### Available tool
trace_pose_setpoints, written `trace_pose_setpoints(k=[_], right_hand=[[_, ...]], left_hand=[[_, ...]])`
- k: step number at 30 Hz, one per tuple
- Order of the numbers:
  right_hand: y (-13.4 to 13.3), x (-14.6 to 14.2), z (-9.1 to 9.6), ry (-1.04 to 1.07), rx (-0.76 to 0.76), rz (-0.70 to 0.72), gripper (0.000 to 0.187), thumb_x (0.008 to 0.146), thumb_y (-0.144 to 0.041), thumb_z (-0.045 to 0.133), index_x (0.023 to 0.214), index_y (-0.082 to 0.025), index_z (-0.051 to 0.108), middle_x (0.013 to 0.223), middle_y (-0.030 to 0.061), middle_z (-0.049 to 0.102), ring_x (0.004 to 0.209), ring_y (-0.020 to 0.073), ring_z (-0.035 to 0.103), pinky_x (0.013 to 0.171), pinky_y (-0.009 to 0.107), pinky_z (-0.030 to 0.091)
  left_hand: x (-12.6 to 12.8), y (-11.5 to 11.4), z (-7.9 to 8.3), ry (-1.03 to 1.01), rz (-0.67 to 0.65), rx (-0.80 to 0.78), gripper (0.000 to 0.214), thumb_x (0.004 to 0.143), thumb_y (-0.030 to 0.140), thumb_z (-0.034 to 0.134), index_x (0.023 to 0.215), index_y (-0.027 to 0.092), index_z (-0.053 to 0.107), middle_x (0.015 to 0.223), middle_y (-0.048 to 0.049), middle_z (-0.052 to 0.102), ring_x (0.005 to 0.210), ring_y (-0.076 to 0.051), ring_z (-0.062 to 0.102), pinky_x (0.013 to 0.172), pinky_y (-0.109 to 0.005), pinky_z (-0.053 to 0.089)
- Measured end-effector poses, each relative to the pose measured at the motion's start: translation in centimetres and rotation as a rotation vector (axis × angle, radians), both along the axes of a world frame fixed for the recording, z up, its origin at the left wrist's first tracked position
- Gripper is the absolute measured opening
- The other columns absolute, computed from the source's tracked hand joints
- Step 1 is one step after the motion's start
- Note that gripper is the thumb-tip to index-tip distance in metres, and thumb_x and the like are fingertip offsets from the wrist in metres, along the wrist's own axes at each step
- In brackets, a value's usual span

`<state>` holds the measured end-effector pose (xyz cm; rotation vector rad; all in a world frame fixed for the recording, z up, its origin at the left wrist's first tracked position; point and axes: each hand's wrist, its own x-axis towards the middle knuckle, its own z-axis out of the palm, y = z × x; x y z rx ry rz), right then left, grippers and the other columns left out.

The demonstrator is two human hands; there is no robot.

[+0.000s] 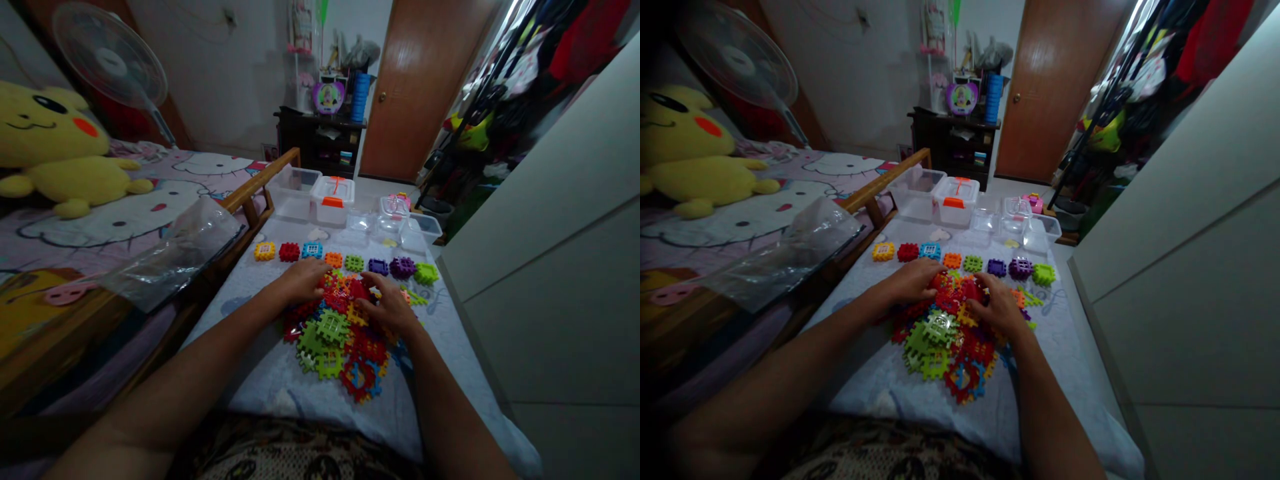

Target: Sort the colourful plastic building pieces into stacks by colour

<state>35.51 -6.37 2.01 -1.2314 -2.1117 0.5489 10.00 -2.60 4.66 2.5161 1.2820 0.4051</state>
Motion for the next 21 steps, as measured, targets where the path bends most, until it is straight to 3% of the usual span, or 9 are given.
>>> trace_pose_setpoints(k=[4,11,17,21], right_hand=[[-0.1,-0.2,-0.1,-0.049,0.012,0.019,0.047,0.081,-0.033,0.066,0.125,-0.022,0.055,0.116,0.0105,0.064,0.106,0.0251,0.061,0.092,0.044,0.049],[0.0,0.2,0.0,-0.002,0.047,-0.069,0.035,0.084,-0.026,0.057,0.117,-0.019,0.060,0.112,0.0115,0.067,0.101,0.0240,0.063,0.090,0.042,0.050],[0.5,0.7,0.1,0.151,0.097,-0.238,0.031,0.081,-0.023,0.053,0.110,-0.016,0.063,0.102,0.0108,0.070,0.090,0.0228,0.066,0.084,0.040,0.053],[0.7,1.0,-0.1,0.190,0.114,-0.290,0.028,0.080,-0.023,0.053,0.105,-0.016,0.065,0.095,0.0094,0.071,0.085,0.0219,0.067,0.080,0.038,0.053]], left_hand=[[-0.2,-0.7,1.2,0.040,-0.057,0.066,0.046,0.075,0.018,0.060,0.121,0.015,0.060,0.120,-0.0147,0.065,0.113,-0.031,0.058,0.100,-0.041,0.043],[0.3,-0.8,1.9,-0.050,-0.043,0.000,0.043,0.080,0.027,0.063,0.122,0.019,0.059,0.123,-0.0102,0.065,0.114,-0.026,0.060,0.099,-0.037,0.045],[4.3,-0.1,3.3,0.018,-0.156,-0.035,0.042,0.076,0.022,0.065,0.117,0.015,0.061,0.117,-0.0114,0.067,0.110,-0.026,0.061,0.095,-0.035,0.047],[6.8,0.2,2.8,0.139,-0.220,-0.080,0.036,0.076,0.023,0.065,0.111,0.015,0.062,0.112,-0.0125,0.067,0.105,-0.028,0.062,0.087,-0.035,0.049]])
